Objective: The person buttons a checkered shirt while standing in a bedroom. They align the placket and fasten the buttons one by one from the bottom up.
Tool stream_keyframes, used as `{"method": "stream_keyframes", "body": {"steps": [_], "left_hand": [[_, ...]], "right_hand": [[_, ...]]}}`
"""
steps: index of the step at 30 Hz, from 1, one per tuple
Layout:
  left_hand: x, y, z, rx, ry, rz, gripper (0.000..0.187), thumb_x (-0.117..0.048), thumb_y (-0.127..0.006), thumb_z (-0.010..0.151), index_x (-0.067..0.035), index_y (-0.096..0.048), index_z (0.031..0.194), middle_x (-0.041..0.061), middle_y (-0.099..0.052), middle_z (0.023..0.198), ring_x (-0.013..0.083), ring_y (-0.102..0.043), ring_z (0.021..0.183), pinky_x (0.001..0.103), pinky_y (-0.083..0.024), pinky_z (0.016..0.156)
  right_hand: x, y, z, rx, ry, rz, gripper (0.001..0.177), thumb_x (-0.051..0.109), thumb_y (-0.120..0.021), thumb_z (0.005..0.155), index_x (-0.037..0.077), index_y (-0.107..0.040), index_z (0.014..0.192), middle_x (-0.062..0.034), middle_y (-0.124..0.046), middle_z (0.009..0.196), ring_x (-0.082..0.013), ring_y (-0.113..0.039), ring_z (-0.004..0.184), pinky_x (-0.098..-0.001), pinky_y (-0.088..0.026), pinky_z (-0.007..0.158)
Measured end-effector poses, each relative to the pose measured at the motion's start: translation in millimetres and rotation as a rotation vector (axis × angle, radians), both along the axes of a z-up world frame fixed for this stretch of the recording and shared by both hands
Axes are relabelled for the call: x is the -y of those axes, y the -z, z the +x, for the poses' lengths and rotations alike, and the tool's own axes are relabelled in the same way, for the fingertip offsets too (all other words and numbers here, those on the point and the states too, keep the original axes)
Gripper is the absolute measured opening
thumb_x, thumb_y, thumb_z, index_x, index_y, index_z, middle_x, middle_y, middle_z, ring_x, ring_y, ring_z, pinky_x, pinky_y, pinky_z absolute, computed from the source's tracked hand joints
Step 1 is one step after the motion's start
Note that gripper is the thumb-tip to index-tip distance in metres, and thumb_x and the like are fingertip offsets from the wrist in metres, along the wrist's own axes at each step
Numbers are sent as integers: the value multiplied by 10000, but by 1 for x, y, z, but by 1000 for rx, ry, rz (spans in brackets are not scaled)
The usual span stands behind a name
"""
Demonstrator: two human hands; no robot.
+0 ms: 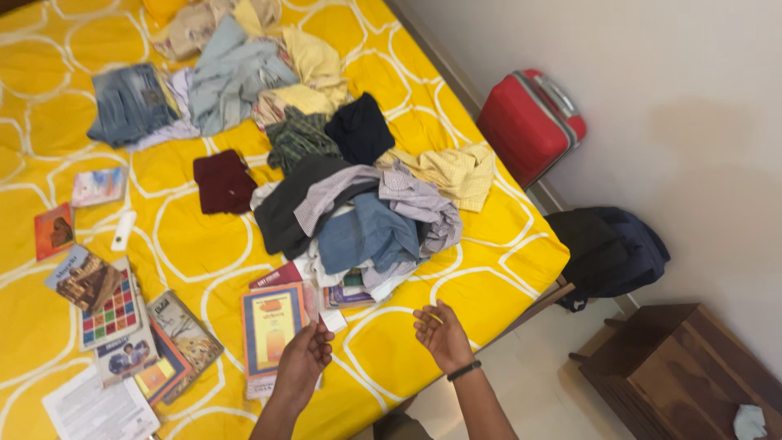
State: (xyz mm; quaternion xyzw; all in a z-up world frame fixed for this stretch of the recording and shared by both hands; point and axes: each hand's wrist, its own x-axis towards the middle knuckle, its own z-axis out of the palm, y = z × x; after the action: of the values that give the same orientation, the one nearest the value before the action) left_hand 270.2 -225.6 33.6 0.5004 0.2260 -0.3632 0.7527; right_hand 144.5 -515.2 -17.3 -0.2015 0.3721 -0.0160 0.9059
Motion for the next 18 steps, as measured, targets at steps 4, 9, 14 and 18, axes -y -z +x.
{"method": "stream_keyframes", "body": {"steps": [4, 9, 14, 18], "left_hand": [[25, 5, 4, -31, 31, 18, 256, -325, -564, 1011, -76, -623, 989, 60, -674, 868, 157, -583, 758, 325, -486, 729], [75, 4, 11, -11, 130, -8, 241, -315, -562, 1007, -90, -645, 1029, 52, -686, 909, 144, -590, 782, 307, -479, 740], [86, 3, 9, -31, 220, 53, 285, -354, -553, 1005, -86, -639, 1052, 47, -685, 930, 132, -592, 796, 307, -480, 747], [72, 14, 9, -75, 228, 128, 295, -357, -565, 1007, -79, -644, 1061, 42, -682, 936, 132, -590, 800, 308, -479, 752]], "right_hand": [[35, 33, 2, -65, 50, 22, 320, 398, -610, 971, 82, -626, 1015, -109, -706, 1015, -218, -652, 846, -330, -543, 785], [62, 50, -6, -204, 77, -70, 311, 400, -585, 970, 95, -618, 1020, -97, -703, 1021, -218, -656, 859, -339, -537, 805], [52, 86, -10, -296, -81, -183, 309, 379, -586, 982, 97, -611, 1108, -98, -705, 1097, -211, -646, 898, -350, -519, 809], [31, 113, 5, -356, -220, -197, 341, 349, -532, 982, 90, -609, 1191, -94, -715, 1158, -216, -648, 939, -353, -520, 808]]}}
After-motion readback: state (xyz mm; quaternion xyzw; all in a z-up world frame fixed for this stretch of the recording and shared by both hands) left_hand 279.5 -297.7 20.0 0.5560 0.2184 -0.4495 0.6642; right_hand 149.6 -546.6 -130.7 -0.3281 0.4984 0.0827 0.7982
